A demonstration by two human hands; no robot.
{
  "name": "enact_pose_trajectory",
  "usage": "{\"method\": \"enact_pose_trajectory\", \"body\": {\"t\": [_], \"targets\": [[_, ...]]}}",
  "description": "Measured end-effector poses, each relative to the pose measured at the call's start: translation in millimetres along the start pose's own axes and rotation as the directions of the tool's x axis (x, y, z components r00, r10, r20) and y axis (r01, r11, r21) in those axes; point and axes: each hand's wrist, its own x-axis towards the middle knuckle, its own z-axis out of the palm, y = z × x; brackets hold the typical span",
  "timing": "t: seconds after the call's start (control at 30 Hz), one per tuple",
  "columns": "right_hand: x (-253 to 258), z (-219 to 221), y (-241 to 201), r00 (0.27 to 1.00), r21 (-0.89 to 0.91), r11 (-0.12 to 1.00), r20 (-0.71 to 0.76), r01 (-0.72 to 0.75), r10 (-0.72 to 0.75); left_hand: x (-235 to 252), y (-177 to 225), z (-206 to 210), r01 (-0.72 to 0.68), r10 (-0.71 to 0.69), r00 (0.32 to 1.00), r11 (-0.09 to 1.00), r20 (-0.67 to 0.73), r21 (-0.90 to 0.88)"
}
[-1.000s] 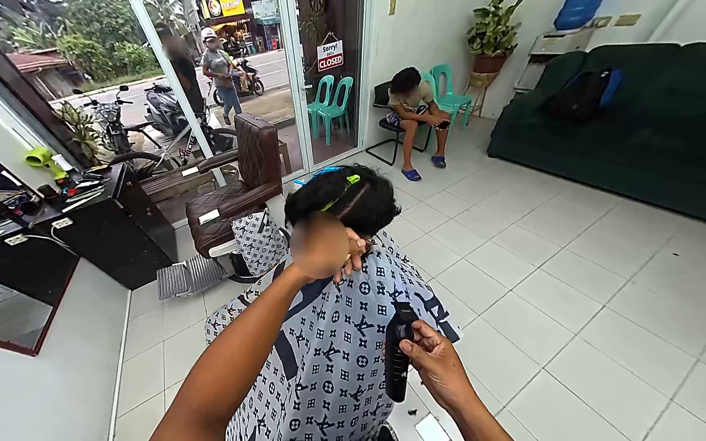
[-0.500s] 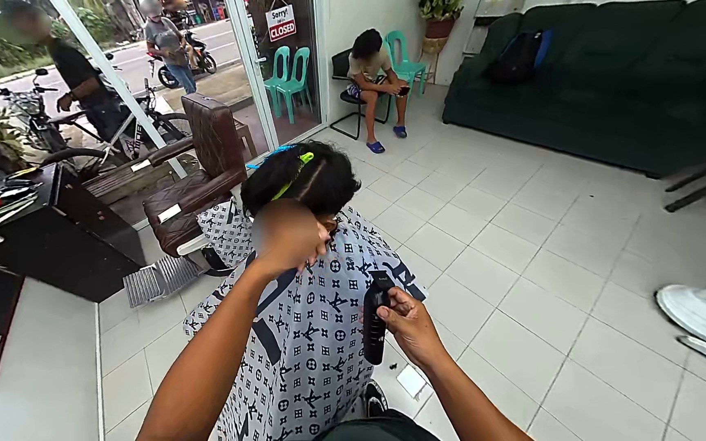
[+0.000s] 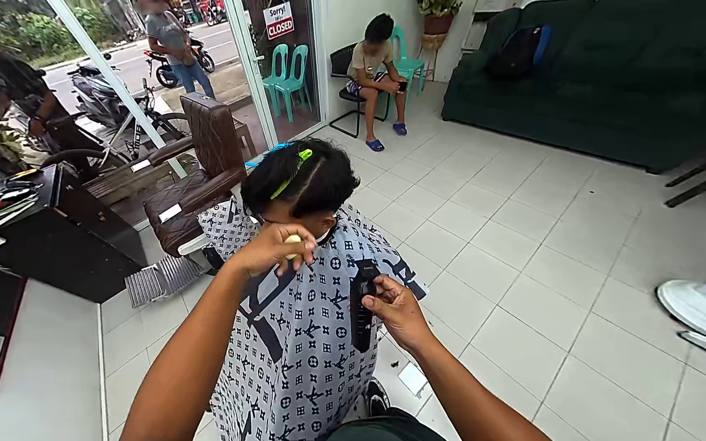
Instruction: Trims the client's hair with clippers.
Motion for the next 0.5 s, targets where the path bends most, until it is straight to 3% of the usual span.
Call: {"method": "enact_pose_trajectory", "body": {"t": [0.07, 0.1, 0.23, 0.27, 0.33, 0.37, 0.43, 0.47, 0.5], "targets": [[4.4, 4.8, -0.1, 1.000, -0.008, 1.000, 0.005, 0.000, 0.000, 0.8, 2.8, -1.4, -0.106, 0.095, 0.992, 0.984, -0.083, -0.143], [6.3, 7.6, -1.1, 1.000, -0.014, 1.000, 0.007, -0.001, 0.002, 2.5, -0.2, -3.0, -0.088, 0.075, 0.993, 0.984, -0.089, -0.154], [19.2, 21.9, -10.4, 0.998, -0.066, 0.996, 0.022, 0.065, -0.064, -8.4, -6.7, -0.7, 0.220, -0.230, 0.972, 0.961, 0.042, 0.167], [23.9, 26.0, -12.3, 0.996, -0.095, 0.992, 0.026, 0.085, -0.083, -17.1, -2.5, 1.4, 0.209, -0.217, 0.976, 0.951, 0.011, 0.228], [35.1, 36.1, -14.0, 0.994, -0.166, 0.980, 0.038, 0.112, -0.107, -37.6, 5.5, 2.0, 0.065, 0.004, 0.979, 0.942, -0.205, 0.330], [42.1, 42.1, -13.6, 0.993, -0.200, 0.973, 0.045, 0.117, -0.110, -43.1, 7.1, -1.5, -0.021, 0.177, 0.917, 0.917, -0.357, 0.398], [56.9, 54.9, -8.4, 0.990, -0.250, 0.959, 0.067, 0.133, -0.120, -39.5, 8.8, -17.6, -0.093, 0.473, 0.681, 0.813, -0.559, 0.575], [63.7, 61.4, -4.0, 0.989, -0.268, 0.953, 0.080, 0.142, -0.125, -33.5, 10.0, -27.1, -0.075, 0.542, 0.597, 0.772, -0.591, 0.632], [70.0, 68.2, 0.3, 0.988, -0.287, 0.947, 0.091, 0.147, -0.126, -26.6, 10.1, -35.8, -0.059, 0.568, 0.568, 0.750, -0.596, 0.659]]}}
